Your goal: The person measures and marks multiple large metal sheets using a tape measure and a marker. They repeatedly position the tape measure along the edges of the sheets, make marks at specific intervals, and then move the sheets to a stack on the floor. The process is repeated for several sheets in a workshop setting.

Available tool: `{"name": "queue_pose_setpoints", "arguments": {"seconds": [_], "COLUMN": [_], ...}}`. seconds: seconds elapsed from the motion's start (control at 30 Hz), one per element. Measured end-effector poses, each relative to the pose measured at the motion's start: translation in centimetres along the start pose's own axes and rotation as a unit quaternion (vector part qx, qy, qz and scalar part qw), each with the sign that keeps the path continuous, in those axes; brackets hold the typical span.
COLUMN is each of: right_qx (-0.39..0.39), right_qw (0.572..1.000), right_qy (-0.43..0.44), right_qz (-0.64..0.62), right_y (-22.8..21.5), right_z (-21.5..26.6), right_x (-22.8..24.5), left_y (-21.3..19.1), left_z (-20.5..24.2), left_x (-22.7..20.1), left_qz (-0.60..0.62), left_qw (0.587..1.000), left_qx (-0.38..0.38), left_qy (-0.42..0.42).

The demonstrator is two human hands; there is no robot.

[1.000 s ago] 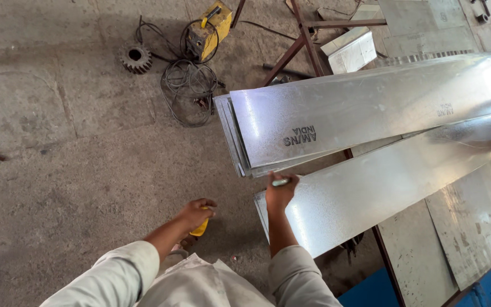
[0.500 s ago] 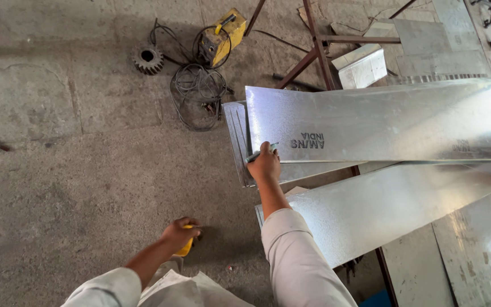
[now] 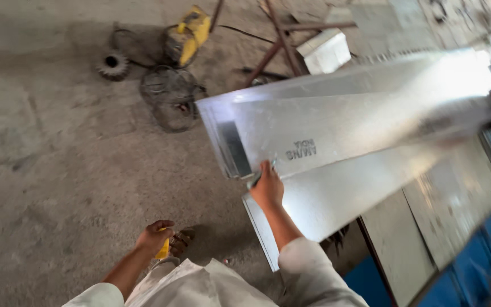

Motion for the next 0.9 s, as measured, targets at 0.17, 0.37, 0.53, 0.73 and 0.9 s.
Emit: {"name": "queue_pose_setpoints", "arguments": {"seconds": [0.17, 0.37, 0.53, 0.73, 0.9], "right_qx": [0.026, 0.116, 0.139, -0.132, -0.106], "right_qw": [0.999, 0.990, 0.977, 0.879, 0.628], "right_qy": [0.015, 0.068, 0.150, 0.348, 0.461], "right_qz": [-0.038, -0.033, -0.057, -0.297, -0.618], "right_y": [0.3, 0.3, 2.0, 7.7, 12.4], "right_z": [13.7, 24.6, 31.1, 35.6, 34.8], "right_x": [-7.0, -13.5, -17.1, -23.5, -25.3], "left_y": [1.4, 5.7, 11.1, 19.8, 28.0], "left_z": [-1.1, -3.5, -3.2, -3.2, -1.2], "left_x": [-2.2, -2.8, -2.3, -0.3, -0.7], "left_qz": [-0.052, -0.101, -0.183, -0.262, -0.367], "left_qw": [0.996, 0.987, 0.966, 0.947, 0.910], "left_qx": [0.014, 0.061, 0.092, 0.126, 0.112], "left_qy": [0.073, 0.112, 0.159, 0.135, 0.154]}}
Point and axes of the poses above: each hand's wrist, its own z-axis away from the middle knuckle, its own y-axis out of the palm, x = y × z, the point moved 6 cm from there along -z, towards the middle knuckle, and after that the axes turned 2 degrees about -z, right-handed, at the moved point
